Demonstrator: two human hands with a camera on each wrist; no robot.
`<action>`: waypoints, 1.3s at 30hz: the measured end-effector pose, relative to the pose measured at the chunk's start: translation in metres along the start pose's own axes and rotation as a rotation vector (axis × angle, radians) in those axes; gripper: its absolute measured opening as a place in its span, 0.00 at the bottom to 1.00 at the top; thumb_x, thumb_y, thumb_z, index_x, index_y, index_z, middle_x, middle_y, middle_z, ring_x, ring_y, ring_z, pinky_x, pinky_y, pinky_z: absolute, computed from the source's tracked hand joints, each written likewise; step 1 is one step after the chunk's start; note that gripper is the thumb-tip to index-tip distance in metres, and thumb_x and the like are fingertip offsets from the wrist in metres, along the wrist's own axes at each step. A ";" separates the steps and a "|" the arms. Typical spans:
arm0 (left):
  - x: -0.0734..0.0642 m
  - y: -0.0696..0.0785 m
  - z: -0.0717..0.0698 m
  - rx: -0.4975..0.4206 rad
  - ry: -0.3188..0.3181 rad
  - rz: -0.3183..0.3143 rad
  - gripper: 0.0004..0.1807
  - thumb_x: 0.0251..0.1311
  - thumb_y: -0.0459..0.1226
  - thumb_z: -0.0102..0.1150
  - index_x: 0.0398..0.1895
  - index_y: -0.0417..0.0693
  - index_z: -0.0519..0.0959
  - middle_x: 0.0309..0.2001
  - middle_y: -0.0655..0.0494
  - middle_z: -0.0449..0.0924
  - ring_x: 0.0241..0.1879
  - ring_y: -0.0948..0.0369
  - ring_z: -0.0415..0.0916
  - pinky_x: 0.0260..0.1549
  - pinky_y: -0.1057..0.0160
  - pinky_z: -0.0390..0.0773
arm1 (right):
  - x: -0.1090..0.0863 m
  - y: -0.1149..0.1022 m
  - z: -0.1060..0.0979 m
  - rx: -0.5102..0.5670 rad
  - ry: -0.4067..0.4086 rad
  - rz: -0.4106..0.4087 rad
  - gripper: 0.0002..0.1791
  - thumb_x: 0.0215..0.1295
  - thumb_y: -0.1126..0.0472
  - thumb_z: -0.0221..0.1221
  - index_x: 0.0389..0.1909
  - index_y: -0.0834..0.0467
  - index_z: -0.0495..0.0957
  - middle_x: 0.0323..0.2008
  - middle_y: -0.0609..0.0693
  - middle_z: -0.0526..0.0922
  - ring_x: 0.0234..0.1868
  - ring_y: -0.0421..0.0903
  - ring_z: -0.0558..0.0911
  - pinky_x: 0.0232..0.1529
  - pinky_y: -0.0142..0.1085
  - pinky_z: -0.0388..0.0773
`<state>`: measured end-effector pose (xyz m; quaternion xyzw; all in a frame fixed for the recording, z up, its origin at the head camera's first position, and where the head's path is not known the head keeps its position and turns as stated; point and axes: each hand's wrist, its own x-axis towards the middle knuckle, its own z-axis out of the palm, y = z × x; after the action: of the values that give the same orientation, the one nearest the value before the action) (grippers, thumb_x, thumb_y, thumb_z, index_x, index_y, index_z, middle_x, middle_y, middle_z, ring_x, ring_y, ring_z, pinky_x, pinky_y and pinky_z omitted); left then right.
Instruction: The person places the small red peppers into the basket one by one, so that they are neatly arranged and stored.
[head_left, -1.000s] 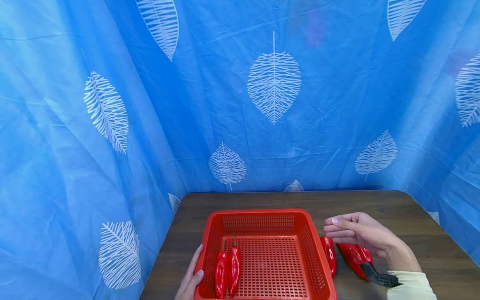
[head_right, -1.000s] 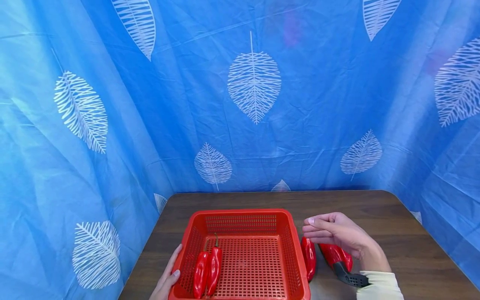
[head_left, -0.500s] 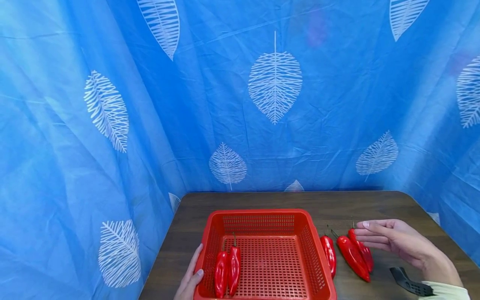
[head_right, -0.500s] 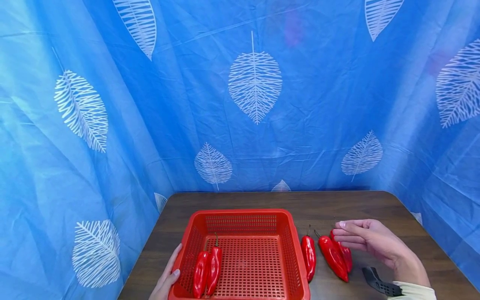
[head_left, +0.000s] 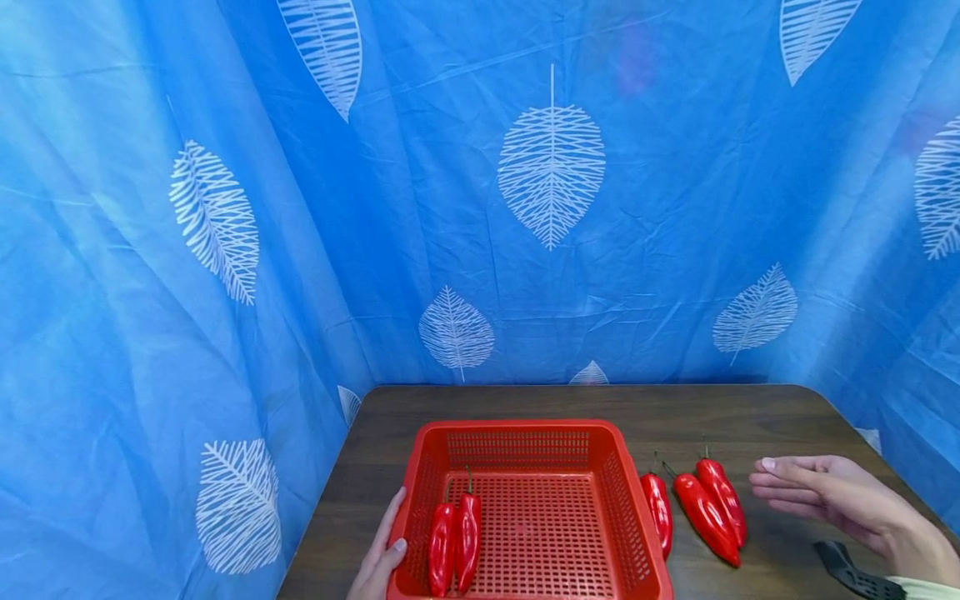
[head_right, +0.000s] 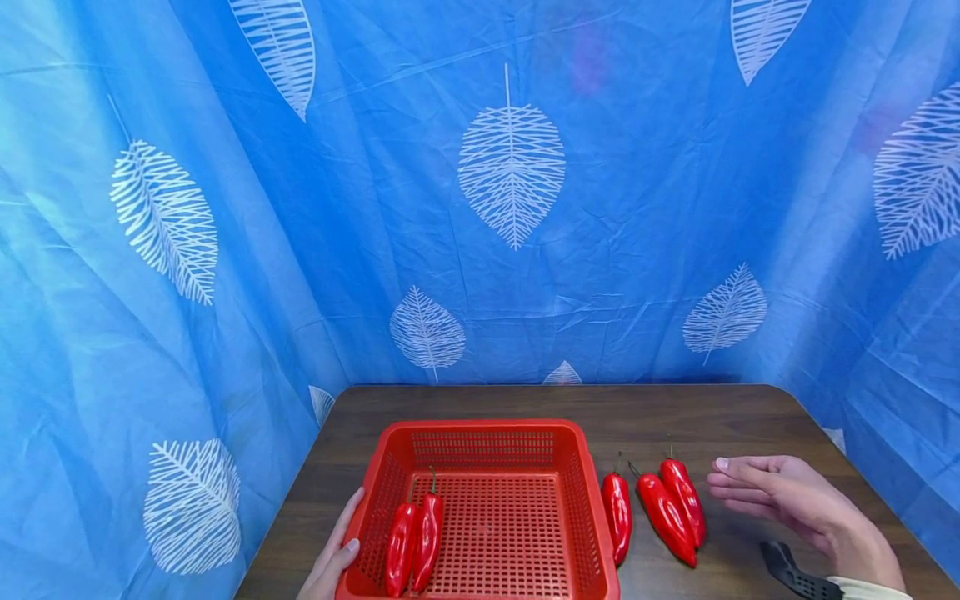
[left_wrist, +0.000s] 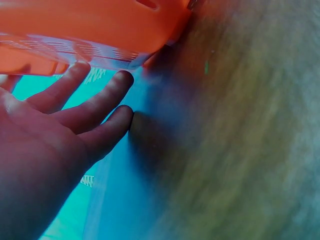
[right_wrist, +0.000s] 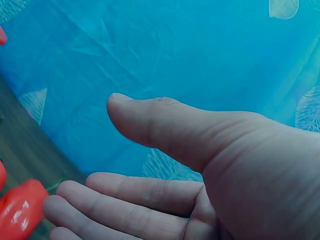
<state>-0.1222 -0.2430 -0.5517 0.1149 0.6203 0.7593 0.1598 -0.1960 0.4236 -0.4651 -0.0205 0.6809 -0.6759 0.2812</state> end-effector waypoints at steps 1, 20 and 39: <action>0.000 0.000 0.000 0.003 0.001 0.003 0.43 0.88 0.45 0.38 0.90 0.53 0.24 0.84 0.21 0.29 0.77 0.54 0.61 0.67 0.55 0.75 | 0.000 0.001 -0.001 0.000 0.011 0.007 0.20 0.91 0.59 0.46 0.61 0.61 0.86 0.55 0.49 0.92 0.56 0.44 0.92 0.60 0.44 0.87; 0.002 0.002 0.000 -0.057 -0.003 -0.056 0.44 0.88 0.46 0.39 0.90 0.60 0.23 0.86 0.25 0.29 0.79 0.51 0.60 0.68 0.49 0.76 | 0.018 0.022 -0.005 -0.214 0.217 0.146 0.42 0.87 0.49 0.55 0.71 0.89 0.61 0.57 0.66 0.90 0.56 0.54 0.92 0.57 0.47 0.88; 0.003 0.002 0.001 -0.060 0.004 -0.063 0.43 0.88 0.46 0.39 0.90 0.61 0.25 0.86 0.26 0.31 0.78 0.50 0.62 0.67 0.48 0.77 | 0.042 0.034 0.005 -0.322 0.348 0.256 0.39 0.81 0.49 0.64 0.65 0.85 0.72 0.49 0.67 0.91 0.49 0.57 0.93 0.52 0.48 0.90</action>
<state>-0.1245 -0.2414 -0.5500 0.0889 0.6010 0.7722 0.1860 -0.2175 0.4046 -0.5117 0.1380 0.8147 -0.5113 0.2362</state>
